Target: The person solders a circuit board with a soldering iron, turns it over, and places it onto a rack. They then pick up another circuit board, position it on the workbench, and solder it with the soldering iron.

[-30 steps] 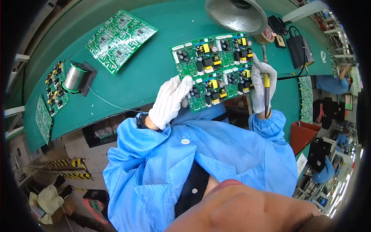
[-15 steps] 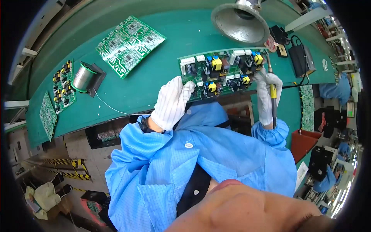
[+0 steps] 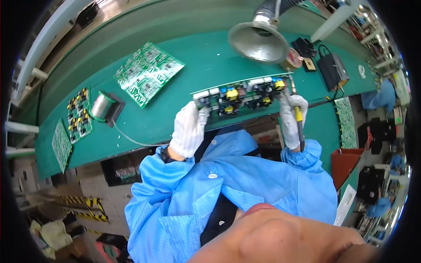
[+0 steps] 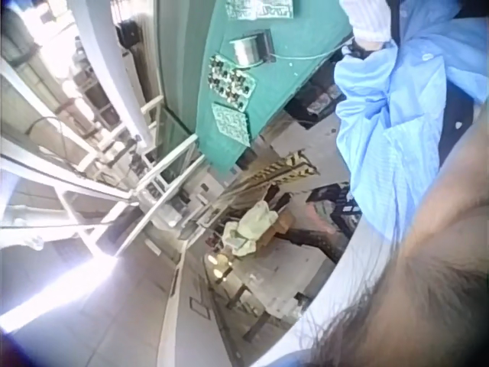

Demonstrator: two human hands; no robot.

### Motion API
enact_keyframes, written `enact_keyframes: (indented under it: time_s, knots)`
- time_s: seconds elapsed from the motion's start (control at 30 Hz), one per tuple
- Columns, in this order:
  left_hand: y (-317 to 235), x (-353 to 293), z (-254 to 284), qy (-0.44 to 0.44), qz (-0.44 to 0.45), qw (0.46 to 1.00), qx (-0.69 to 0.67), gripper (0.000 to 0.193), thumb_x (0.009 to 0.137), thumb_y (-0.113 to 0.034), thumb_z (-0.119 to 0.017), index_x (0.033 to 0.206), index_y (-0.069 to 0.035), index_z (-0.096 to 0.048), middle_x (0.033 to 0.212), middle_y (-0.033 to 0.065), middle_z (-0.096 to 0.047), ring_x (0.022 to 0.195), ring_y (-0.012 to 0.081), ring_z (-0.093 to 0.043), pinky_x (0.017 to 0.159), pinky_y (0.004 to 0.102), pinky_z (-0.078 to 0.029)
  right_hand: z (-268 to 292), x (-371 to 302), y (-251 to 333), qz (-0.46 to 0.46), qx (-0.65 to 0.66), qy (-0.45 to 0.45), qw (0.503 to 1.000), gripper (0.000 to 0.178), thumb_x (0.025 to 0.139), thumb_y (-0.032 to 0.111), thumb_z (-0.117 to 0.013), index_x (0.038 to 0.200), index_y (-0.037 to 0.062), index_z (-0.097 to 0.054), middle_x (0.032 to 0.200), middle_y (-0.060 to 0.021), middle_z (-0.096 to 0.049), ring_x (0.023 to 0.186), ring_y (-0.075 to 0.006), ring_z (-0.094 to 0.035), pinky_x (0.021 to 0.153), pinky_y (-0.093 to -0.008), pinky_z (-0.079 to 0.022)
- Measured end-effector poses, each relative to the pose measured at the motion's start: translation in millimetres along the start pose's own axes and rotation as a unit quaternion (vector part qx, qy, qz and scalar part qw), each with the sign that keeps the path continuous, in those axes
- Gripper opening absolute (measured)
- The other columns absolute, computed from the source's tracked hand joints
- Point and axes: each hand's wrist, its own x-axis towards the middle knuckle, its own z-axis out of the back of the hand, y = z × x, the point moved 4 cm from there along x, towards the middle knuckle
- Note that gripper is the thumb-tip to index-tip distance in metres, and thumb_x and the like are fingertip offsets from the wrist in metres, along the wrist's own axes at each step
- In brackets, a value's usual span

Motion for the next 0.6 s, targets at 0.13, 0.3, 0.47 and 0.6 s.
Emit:
enact_keyframes:
  time_s: [0.13, 0.3, 0.47, 0.6]
  knots:
    - [5.7, -2.5, 2.3, -0.001, 0.045, 0.998, -0.051, 0.012, 0.089, 0.0, -0.048, 0.099, 0.0, -0.056, 0.08, 0.0146, -0.058, 0.072, 0.0357, -0.054, 0.066, 0.0443, -0.044, -1.5, -2.1, 8.1, -0.041, 0.075, 0.022, 0.996, 0.034, 0.09, -0.012, -0.062, 0.114, 0.0083, -0.05, 0.109, -0.005, -0.05, 0.105, -0.0134, -0.055, 0.089, -0.0245, -0.048]
    - [8.8, -3.2, 3.1, -0.014, 0.068, 0.997, -0.038, 0.009, 0.095, 0.002, -0.044, 0.09, 0.002, -0.052, 0.077, 0.0128, -0.058, 0.066, 0.0289, -0.055, 0.061, 0.0399, -0.044, -6.5, 0.0, 19.6, -0.038, 0.187, 0.064, 0.98, 0.039, 0.088, -0.012, -0.06, 0.119, 0.0089, -0.051, 0.114, -0.0049, -0.047, 0.115, -0.0169, -0.052, 0.088, -0.0222, -0.048]
    - [6.0, 1.1, 8.1, -0.004, 0.037, 0.999, 0.015, 0.017, 0.099, -0.003, -0.042, 0.091, 0.001, -0.055, 0.083, 0.014, -0.06, 0.069, 0.0297, -0.055, 0.064, 0.0395, -0.045, -7.3, 6.9, 26.1, 0.0, 0.21, 0.087, 0.974, 0.036, 0.088, -0.012, -0.059, 0.118, 0.0068, -0.05, 0.114, -0.0061, -0.048, 0.127, -0.0251, -0.052, 0.09, -0.0225, -0.046]
    - [12.9, 0.1, 11.2, 0.02, 0.073, 0.997, 0.027, 0.019, 0.101, -0.009, -0.043, 0.099, 0.002, -0.059, 0.088, 0.0153, -0.062, 0.08, 0.0346, -0.057, 0.073, 0.0441, -0.046, -8.0, 9.3, 30.9, 0.044, 0.139, 0.111, 0.983, 0.025, 0.094, -0.006, -0.057, 0.114, 0.006, -0.047, 0.125, -0.0156, -0.056, 0.142, -0.0384, -0.04, 0.111, -0.043, -0.04]
